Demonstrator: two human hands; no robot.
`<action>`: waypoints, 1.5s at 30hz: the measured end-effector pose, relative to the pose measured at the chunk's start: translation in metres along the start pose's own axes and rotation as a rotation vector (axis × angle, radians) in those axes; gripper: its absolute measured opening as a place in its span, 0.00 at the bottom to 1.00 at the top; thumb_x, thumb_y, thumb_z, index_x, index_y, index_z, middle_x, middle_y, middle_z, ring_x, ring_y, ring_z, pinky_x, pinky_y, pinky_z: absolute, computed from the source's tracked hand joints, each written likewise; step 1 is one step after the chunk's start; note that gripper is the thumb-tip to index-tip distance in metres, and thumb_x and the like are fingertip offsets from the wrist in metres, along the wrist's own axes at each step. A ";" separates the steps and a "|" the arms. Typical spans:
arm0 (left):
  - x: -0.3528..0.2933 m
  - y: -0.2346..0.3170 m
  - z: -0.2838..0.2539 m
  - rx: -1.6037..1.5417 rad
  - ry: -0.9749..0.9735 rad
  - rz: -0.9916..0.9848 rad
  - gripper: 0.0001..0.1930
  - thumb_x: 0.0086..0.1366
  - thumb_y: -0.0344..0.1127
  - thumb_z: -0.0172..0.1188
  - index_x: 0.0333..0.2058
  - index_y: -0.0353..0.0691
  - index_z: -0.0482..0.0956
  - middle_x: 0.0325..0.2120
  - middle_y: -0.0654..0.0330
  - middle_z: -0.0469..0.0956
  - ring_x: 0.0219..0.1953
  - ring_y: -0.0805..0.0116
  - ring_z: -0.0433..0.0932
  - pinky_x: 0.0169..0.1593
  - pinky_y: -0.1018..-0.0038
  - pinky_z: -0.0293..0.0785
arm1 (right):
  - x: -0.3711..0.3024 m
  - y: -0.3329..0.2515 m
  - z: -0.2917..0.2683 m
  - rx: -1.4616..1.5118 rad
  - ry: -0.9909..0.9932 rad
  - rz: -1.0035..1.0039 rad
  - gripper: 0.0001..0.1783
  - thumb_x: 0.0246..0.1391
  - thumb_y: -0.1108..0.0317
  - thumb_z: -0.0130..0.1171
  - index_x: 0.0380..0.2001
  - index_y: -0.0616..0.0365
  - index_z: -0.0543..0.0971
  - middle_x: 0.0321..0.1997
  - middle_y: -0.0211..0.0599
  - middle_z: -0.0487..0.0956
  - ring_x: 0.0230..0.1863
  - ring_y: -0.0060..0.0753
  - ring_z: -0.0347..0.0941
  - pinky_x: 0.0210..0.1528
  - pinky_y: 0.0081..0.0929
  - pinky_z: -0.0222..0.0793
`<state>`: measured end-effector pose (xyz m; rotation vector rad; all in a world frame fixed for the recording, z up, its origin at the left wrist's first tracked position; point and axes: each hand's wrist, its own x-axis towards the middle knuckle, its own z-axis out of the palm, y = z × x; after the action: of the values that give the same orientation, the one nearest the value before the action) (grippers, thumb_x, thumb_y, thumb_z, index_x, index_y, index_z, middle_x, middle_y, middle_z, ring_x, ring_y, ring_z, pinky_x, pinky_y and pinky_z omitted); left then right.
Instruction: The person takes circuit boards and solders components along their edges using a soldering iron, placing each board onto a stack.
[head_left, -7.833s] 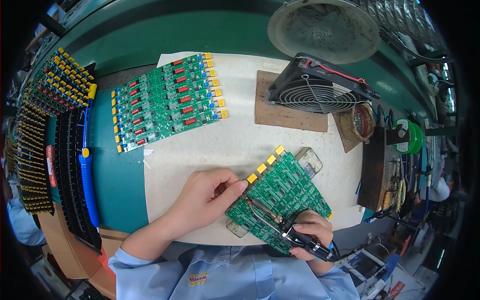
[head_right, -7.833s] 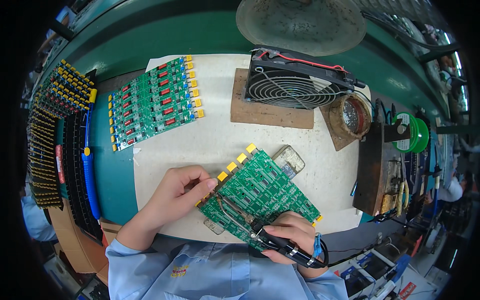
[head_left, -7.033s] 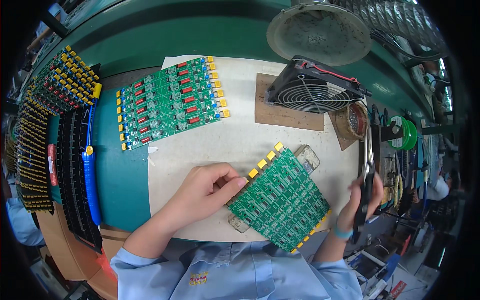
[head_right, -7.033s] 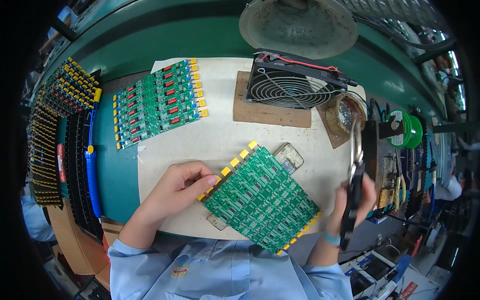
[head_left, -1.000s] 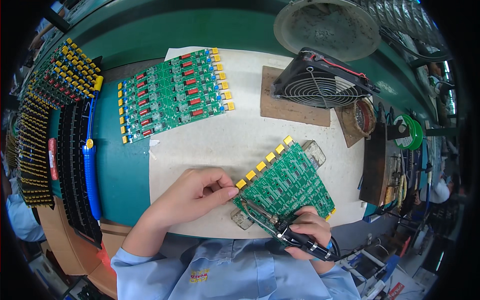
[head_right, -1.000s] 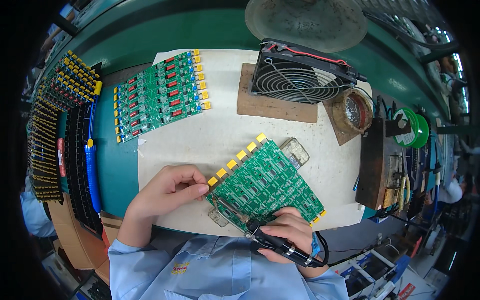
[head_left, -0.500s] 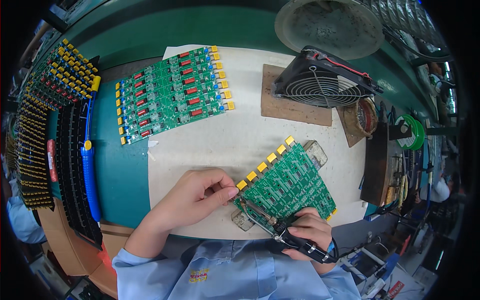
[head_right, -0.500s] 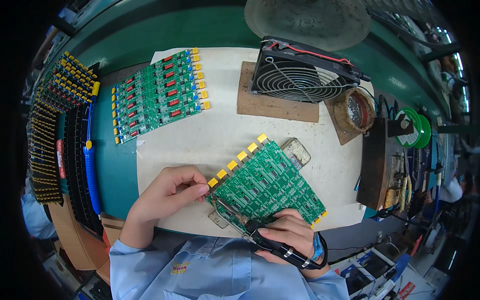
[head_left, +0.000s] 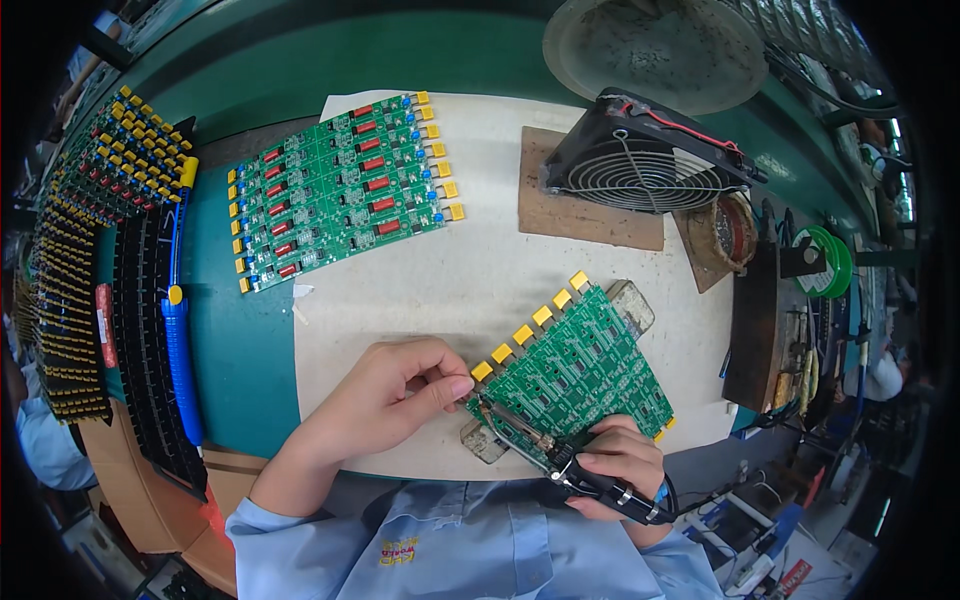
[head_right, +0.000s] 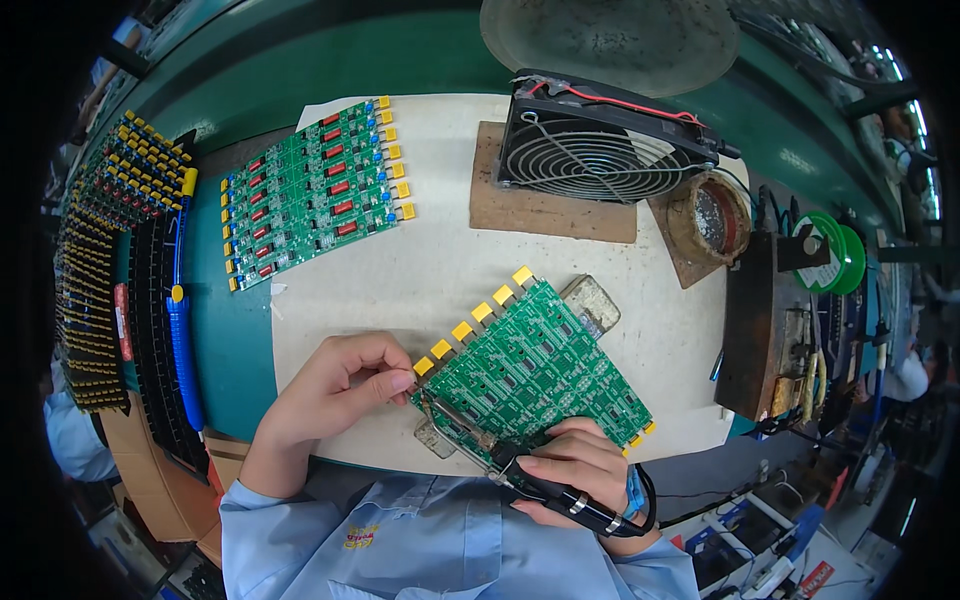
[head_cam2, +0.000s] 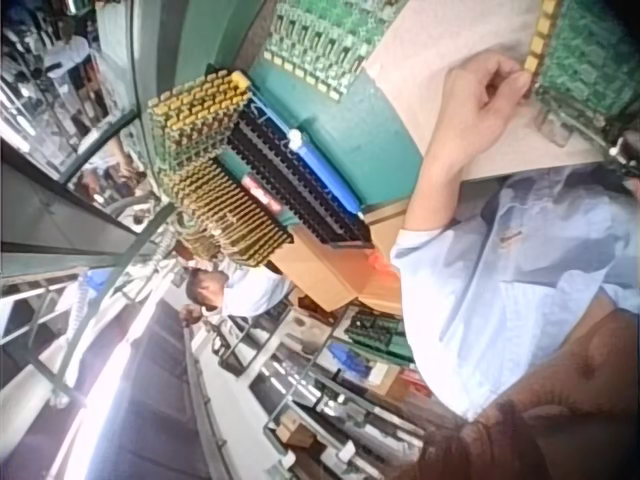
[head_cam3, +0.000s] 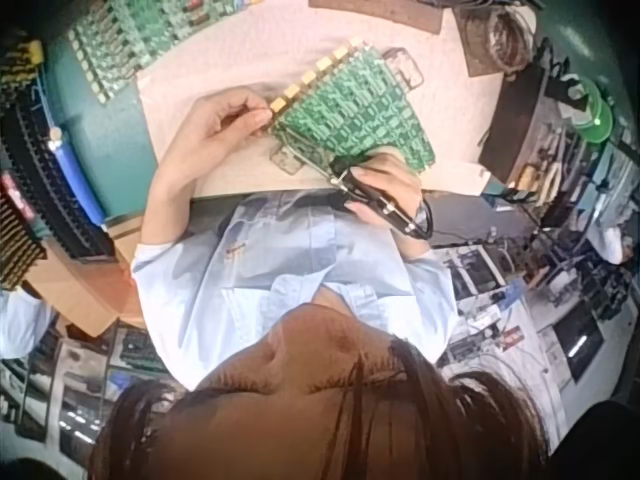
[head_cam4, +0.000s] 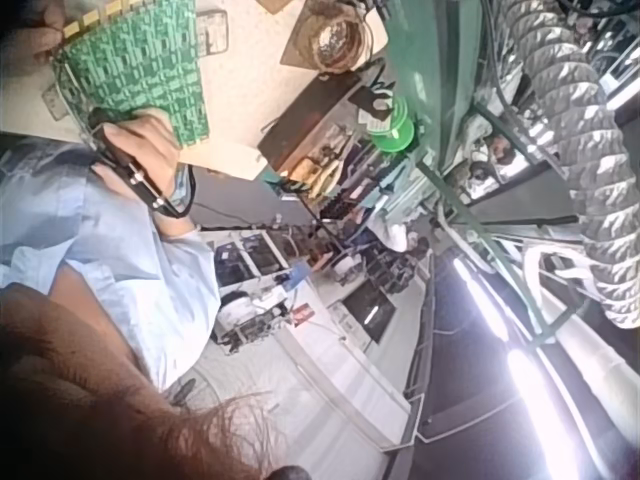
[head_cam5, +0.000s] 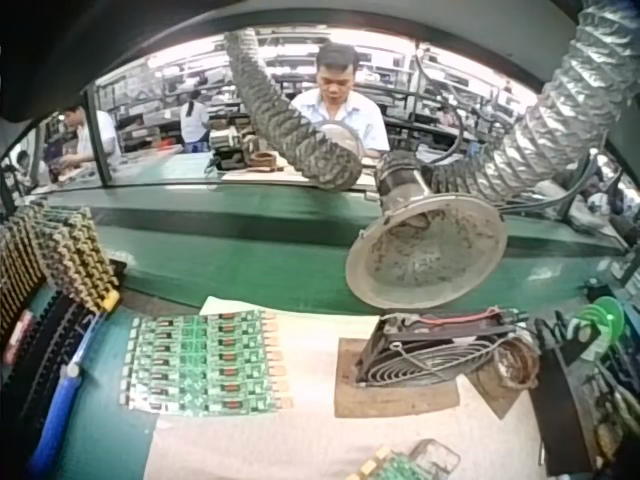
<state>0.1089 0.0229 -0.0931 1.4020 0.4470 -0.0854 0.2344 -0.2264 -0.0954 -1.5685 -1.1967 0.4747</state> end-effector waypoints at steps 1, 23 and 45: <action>0.000 0.000 0.000 -0.006 -0.002 0.004 0.01 0.59 0.24 0.55 0.28 0.33 0.75 0.23 0.62 0.75 0.22 0.78 0.68 0.26 0.83 0.64 | 0.000 0.000 0.000 -0.003 0.001 -0.001 0.19 0.32 0.67 0.71 0.33 0.60 0.81 0.23 0.35 0.76 0.24 0.30 0.71 0.44 0.29 0.68; -0.001 0.008 -0.002 0.180 -0.006 -0.048 0.05 0.61 0.27 0.55 0.27 0.33 0.76 0.21 0.62 0.76 0.22 0.78 0.70 0.27 0.85 0.65 | 0.001 0.000 0.003 0.065 0.004 -0.017 0.20 0.33 0.67 0.71 0.34 0.61 0.80 0.22 0.35 0.75 0.22 0.30 0.68 0.38 0.29 0.68; 0.000 0.002 0.003 0.055 0.030 -0.076 0.09 0.61 0.30 0.56 0.23 0.33 0.75 0.17 0.63 0.74 0.18 0.78 0.66 0.24 0.84 0.62 | 0.003 0.000 0.003 0.038 -0.011 -0.004 0.19 0.33 0.67 0.70 0.33 0.61 0.80 0.22 0.35 0.75 0.22 0.30 0.68 0.37 0.27 0.68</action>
<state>0.1106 0.0203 -0.0914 1.4423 0.5261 -0.1394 0.2335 -0.2224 -0.0951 -1.5323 -1.1923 0.5009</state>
